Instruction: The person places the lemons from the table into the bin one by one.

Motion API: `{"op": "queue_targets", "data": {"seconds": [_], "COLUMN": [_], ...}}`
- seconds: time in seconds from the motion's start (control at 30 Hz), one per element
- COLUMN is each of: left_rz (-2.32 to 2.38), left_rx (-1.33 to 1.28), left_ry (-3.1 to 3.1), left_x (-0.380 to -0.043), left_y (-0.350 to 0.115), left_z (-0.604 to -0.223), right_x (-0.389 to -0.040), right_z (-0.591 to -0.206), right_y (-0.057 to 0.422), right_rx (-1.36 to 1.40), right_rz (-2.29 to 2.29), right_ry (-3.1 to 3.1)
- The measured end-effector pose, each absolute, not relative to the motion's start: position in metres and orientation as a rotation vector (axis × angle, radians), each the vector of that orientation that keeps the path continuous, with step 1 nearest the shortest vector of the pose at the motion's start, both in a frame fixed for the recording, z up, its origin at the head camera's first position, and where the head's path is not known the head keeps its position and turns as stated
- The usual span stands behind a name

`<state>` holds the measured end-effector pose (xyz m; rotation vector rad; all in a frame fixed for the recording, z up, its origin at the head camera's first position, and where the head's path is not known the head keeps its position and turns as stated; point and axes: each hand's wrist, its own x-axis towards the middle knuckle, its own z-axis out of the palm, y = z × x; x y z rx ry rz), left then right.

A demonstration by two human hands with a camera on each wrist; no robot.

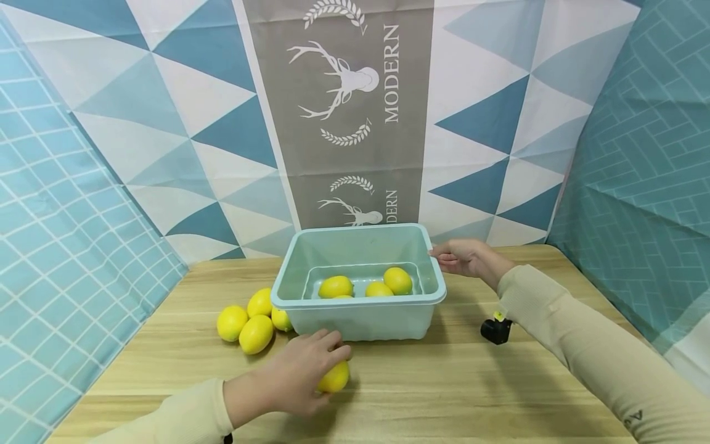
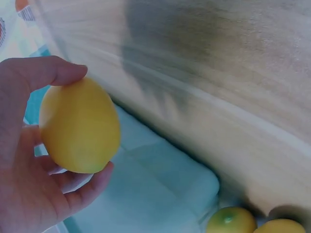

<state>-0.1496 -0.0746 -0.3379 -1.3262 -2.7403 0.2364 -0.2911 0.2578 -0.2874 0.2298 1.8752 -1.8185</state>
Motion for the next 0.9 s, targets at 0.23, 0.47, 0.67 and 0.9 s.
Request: {"op": "queue_targets", "data": {"seconds": [0.23,0.47,0.67,0.9], "left_rz": [0.277,0.307,0.297,0.302], "left_rx": [-1.378,-1.418,-1.463,-1.482], "left_ry": [-2.711,-2.694,-2.668,-2.722], "left_x": [-0.146,-0.143,-0.141,-0.142], "left_y": [-0.073,-0.072,-0.071,-0.069], "left_z": [-0.327,-0.312,-0.298,-0.283], "right_x": [-0.291,-0.291,-0.292,-0.292], "right_z": [-0.287,-0.285,-0.284,-0.284], "right_y": [0.258,0.258,0.258,0.256], "right_rx": [0.242,0.263,0.250,0.277], "right_rz": [-1.817,-1.810,-1.777,-1.780], "right_ry": [1.877,1.882,1.910,1.905]}}
